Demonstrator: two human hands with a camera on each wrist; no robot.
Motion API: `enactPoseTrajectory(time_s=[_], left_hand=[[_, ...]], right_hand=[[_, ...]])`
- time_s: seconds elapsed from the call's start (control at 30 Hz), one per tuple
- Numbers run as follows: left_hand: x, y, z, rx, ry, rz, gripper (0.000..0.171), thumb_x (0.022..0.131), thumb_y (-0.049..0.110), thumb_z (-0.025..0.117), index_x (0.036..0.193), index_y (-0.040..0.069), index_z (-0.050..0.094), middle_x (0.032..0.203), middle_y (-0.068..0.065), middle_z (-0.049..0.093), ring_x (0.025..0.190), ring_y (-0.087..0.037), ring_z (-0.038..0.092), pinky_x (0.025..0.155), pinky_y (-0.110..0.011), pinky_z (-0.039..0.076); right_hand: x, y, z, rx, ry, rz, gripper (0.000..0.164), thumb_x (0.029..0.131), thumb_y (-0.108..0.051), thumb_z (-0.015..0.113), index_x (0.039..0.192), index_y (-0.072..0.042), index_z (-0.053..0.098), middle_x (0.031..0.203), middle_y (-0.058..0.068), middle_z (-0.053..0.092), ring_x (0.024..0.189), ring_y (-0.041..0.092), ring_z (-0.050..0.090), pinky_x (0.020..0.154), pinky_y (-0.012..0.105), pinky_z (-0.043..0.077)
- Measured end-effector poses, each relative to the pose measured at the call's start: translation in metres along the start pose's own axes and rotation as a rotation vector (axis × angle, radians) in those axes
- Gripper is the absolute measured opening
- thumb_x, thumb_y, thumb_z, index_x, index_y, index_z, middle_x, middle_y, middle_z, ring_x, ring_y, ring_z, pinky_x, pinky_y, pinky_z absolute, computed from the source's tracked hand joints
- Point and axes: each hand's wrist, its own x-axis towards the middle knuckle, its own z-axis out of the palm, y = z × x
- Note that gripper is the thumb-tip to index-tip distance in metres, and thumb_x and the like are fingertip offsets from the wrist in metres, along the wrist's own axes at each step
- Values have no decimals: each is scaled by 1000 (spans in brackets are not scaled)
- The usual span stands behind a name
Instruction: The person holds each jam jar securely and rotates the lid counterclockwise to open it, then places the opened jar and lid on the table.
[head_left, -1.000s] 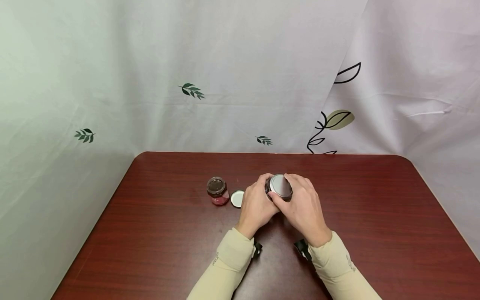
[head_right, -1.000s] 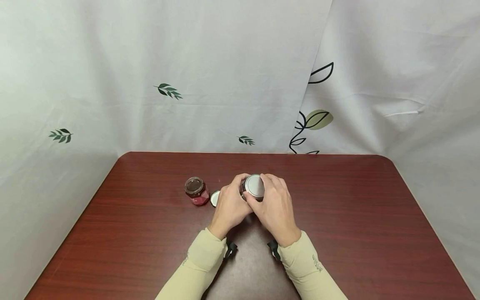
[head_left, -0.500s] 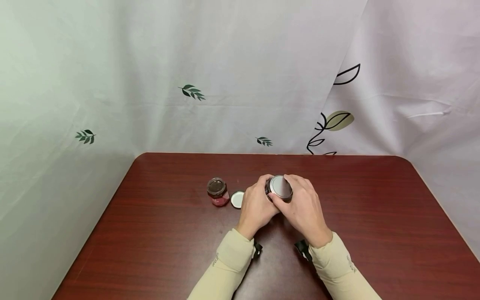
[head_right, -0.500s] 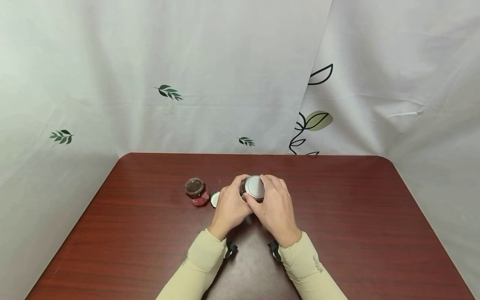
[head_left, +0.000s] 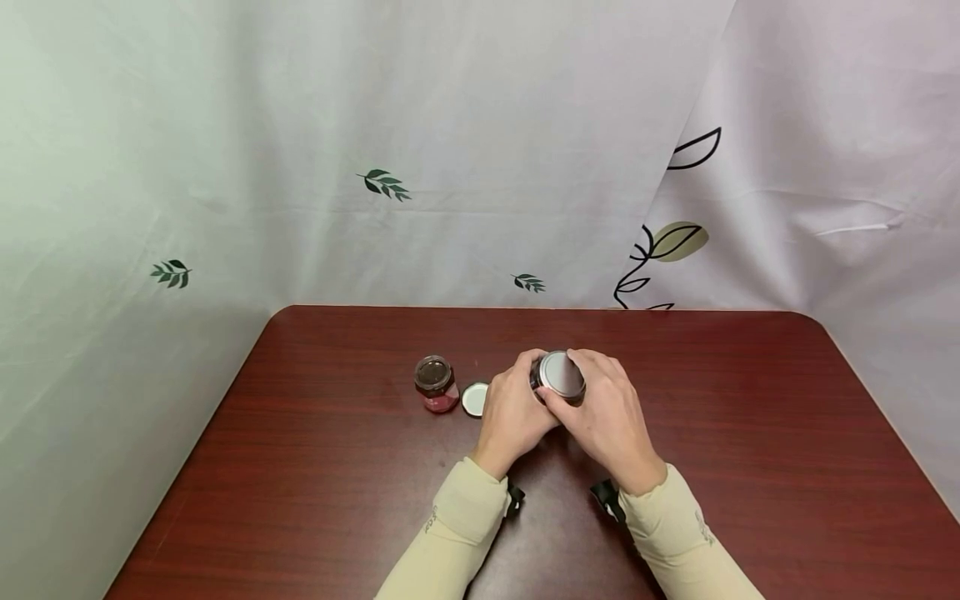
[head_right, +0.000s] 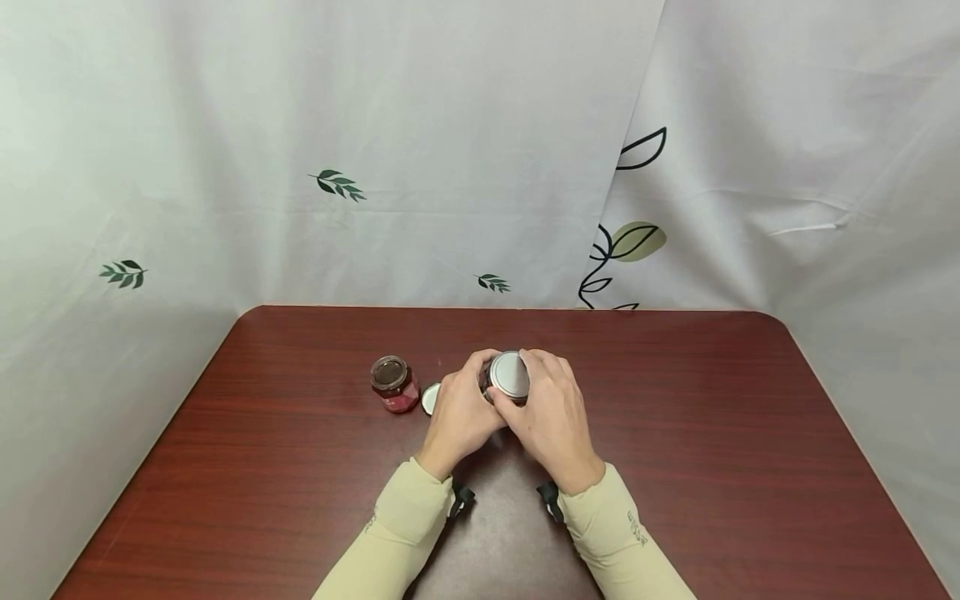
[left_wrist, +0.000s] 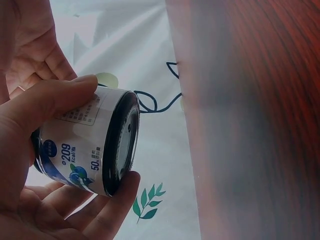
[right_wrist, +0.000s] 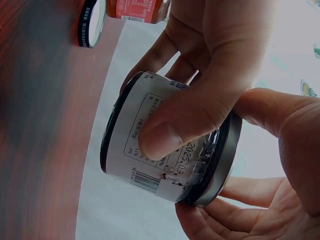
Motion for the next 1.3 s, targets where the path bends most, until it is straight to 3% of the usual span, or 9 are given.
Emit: enactPoseTrajectory(time_s=[1.3], left_hand=[[0,1,0,15,-11,-7,65,70,28,86,128,13,61,105,-6,74,91,-23,71,79,-35,56]], right_hand=[[1,3,-5,-4,-52,-21,58,75,-22,88,119,9,66,116,21,67,109,37,60,95,50,47]])
